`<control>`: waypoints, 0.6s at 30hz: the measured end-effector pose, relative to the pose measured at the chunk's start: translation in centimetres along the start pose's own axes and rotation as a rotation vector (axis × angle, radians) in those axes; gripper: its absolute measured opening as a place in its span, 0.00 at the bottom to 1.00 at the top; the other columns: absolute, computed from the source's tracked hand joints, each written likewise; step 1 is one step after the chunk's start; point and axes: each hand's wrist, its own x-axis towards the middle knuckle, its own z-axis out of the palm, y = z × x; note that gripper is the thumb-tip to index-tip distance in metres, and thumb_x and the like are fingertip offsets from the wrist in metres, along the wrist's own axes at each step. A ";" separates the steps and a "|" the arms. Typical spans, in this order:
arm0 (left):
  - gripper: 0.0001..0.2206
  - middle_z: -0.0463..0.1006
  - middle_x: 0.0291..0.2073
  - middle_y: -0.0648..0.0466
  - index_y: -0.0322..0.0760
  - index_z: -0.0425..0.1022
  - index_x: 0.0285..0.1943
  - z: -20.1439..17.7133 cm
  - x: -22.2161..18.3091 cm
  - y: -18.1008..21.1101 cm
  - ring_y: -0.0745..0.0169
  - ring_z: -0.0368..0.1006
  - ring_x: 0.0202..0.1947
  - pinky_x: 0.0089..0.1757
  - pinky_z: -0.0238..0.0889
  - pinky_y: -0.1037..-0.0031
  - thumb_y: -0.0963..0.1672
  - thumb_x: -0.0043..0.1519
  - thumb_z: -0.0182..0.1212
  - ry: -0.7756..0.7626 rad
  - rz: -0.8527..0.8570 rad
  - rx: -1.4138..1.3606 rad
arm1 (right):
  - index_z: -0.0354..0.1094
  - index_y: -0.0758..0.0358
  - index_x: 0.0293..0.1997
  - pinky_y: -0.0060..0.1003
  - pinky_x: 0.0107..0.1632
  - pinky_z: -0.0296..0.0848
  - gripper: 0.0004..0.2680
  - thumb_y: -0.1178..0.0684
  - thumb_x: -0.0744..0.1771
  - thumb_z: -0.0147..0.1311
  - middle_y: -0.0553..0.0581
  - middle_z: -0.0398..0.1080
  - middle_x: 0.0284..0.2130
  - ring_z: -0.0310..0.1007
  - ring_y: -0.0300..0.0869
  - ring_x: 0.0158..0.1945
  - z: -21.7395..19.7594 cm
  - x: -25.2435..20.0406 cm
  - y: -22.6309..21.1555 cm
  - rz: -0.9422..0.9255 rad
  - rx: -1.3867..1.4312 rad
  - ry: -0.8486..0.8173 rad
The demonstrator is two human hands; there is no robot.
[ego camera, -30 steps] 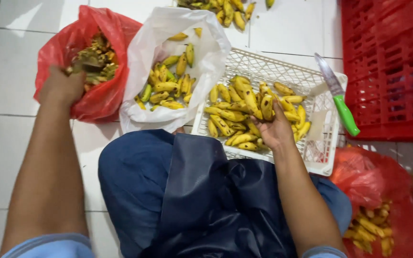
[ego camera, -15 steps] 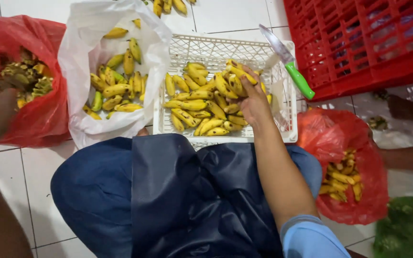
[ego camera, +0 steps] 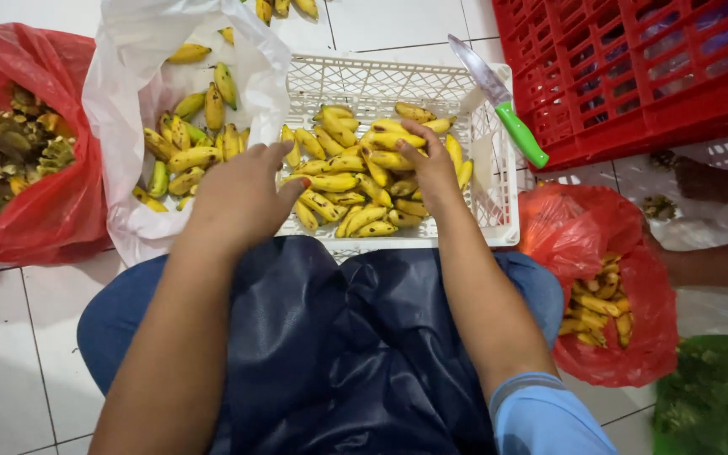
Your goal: Sorting small yellow bananas from a central pile into various bags and crates, including using a knife to separate bunches.
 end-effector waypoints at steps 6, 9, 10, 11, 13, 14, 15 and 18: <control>0.25 0.72 0.56 0.49 0.42 0.67 0.69 2.9 1.7 -3.1 0.39 0.68 0.58 0.51 0.66 0.45 0.51 0.62 0.54 -0.149 -0.046 -0.016 | 0.60 0.56 0.68 0.48 0.67 0.60 0.15 0.62 0.71 0.46 0.66 0.59 0.65 0.56 0.53 0.69 2.1 -0.8 -2.1 -0.203 0.056 -0.049; 0.24 0.72 0.54 0.50 0.42 0.66 0.68 2.6 2.0 -3.0 0.40 0.69 0.57 0.51 0.67 0.45 0.50 0.63 0.54 -0.140 -0.041 -0.027 | 0.63 0.57 0.65 0.46 0.67 0.62 0.15 0.64 0.71 0.44 0.65 0.63 0.62 0.59 0.54 0.68 2.7 -1.5 -3.0 -0.223 0.004 -0.015; 0.24 0.72 0.54 0.50 0.42 0.66 0.68 2.8 2.2 -3.1 0.40 0.69 0.57 0.51 0.67 0.45 0.50 0.63 0.54 -0.143 -0.042 -0.030 | 0.63 0.57 0.65 0.46 0.67 0.62 0.15 0.64 0.71 0.44 0.65 0.63 0.62 0.59 0.54 0.68 2.3 -1.0 -2.3 -0.220 0.002 -0.015; 0.23 0.74 0.50 0.49 0.40 0.68 0.67 2.9 2.4 -3.1 0.39 0.71 0.55 0.49 0.67 0.46 0.49 0.63 0.54 -0.097 -0.029 -0.014 | 0.65 0.56 0.63 0.44 0.65 0.65 0.14 0.63 0.70 0.46 0.63 0.66 0.60 0.63 0.51 0.66 2.0 -0.6 -1.7 -0.226 -0.036 0.060; 0.22 0.75 0.47 0.48 0.38 0.70 0.65 3.3 2.7 -3.4 0.39 0.72 0.52 0.48 0.67 0.48 0.49 0.63 0.55 -0.055 -0.015 0.001 | 0.67 0.55 0.61 0.43 0.64 0.68 0.14 0.63 0.69 0.48 0.61 0.69 0.57 0.66 0.48 0.63 1.7 -0.3 -1.0 -0.229 -0.076 0.139; 0.20 0.76 0.43 0.51 0.40 0.73 0.61 3.4 2.9 -3.6 0.41 0.72 0.51 0.48 0.67 0.51 0.49 0.62 0.57 0.015 0.028 0.056 | 0.71 0.55 0.54 0.36 0.54 0.72 0.10 0.61 0.69 0.51 0.55 0.71 0.45 0.68 0.40 0.50 1.7 -0.3 -1.1 -0.268 -0.063 0.214; 0.18 0.77 0.40 0.53 0.42 0.77 0.57 3.6 3.1 -3.7 0.44 0.72 0.49 0.47 0.66 0.54 0.50 0.61 0.59 0.087 0.072 0.111 | 0.74 0.55 0.47 0.30 0.44 0.76 0.06 0.59 0.68 0.54 0.49 0.72 0.34 0.71 0.32 0.36 1.7 -0.3 -1.3 -0.308 -0.050 0.289; 0.12 0.76 0.34 0.55 0.44 0.79 0.48 4.1 3.9 -4.1 0.46 0.74 0.44 0.42 0.68 0.56 0.49 0.60 0.62 0.097 0.015 -0.049 | 0.74 0.58 0.46 0.28 0.35 0.79 0.06 0.54 0.70 0.50 0.52 0.72 0.23 0.73 0.35 0.26 1.8 -0.7 -2.3 -0.279 0.077 0.281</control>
